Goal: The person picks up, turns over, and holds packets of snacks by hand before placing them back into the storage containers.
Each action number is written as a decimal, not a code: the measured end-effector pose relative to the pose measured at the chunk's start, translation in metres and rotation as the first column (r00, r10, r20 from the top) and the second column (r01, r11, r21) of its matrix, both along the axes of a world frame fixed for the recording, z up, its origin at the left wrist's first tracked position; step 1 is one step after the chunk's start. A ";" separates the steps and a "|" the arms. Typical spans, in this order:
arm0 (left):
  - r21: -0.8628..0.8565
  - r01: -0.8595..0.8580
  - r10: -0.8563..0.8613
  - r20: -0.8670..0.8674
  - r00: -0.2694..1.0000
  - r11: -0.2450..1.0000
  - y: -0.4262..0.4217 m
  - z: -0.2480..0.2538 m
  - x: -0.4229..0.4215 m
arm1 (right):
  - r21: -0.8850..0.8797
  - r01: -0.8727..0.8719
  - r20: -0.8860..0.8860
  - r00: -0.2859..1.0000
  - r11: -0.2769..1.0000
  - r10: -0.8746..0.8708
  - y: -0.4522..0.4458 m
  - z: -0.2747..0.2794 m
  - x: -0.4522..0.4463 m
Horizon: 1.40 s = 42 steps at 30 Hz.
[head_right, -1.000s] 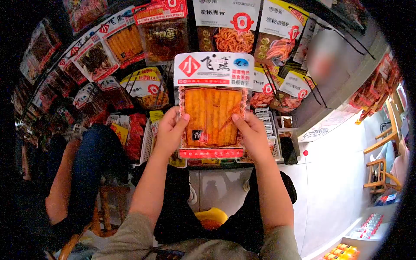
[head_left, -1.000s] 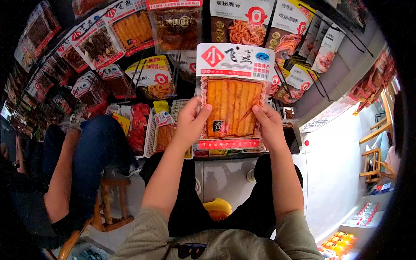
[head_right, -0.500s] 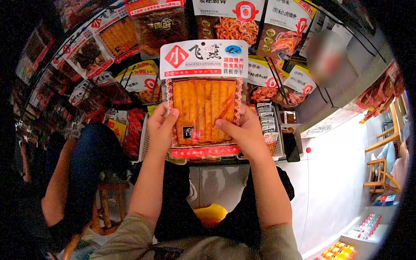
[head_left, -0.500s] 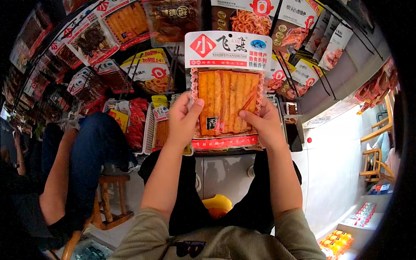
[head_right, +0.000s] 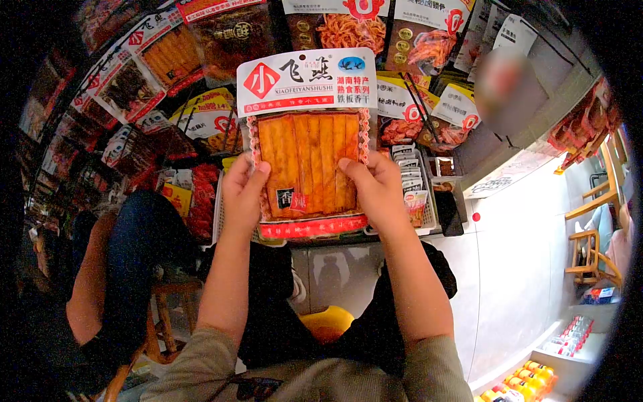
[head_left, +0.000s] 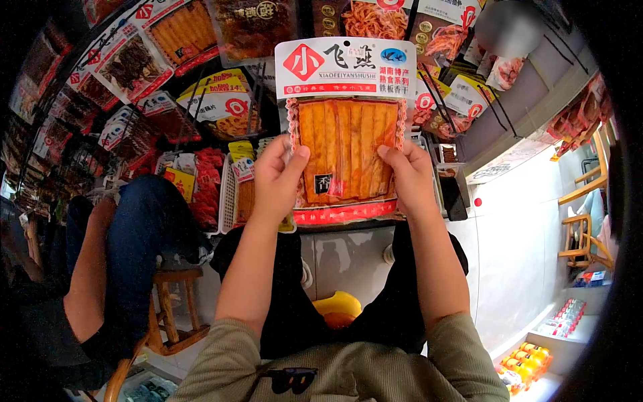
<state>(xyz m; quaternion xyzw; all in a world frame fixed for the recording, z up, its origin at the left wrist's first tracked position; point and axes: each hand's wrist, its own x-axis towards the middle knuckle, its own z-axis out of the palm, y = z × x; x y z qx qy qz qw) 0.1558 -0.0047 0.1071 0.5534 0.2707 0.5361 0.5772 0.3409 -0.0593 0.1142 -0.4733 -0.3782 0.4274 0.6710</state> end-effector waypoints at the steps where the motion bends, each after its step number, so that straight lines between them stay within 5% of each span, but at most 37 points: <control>1: -0.011 -0.003 0.003 -0.008 1.000 1.000 0.000 0.000 0.000 | -0.003 0.002 -0.001 1.000 1.000 -0.002 0.001 -0.003 0.002; 10: -0.028 0.004 -0.005 -0.017 1.000 1.000 -0.001 0.003 0.001 | -0.097 0.057 -0.061 0.996 0.994 -0.064 0.004 -0.008 0.005; 13: 0.016 -0.009 0.010 -0.057 0.998 1.000 0.000 0.003 -0.001 | -0.098 -0.023 -0.222 0.975 0.995 0.000 0.000 0.004 0.000; 29: 0.016 -0.096 0.097 -0.034 0.995 0.995 0.001 -0.001 -0.001 | -0.097 -0.063 -0.234 0.972 0.993 0.039 0.002 0.004 0.001; 36: 0.030 -0.148 0.151 -0.150 0.977 0.988 0.000 0.004 0.000 | -0.053 -0.064 -0.154 0.987 0.997 0.055 0.007 -0.010 0.004; 42: -0.006 -0.145 0.144 -0.047 0.988 0.989 0.002 -0.001 0.002 | -0.044 -0.105 -0.206 0.974 0.994 0.094 0.001 0.003 0.004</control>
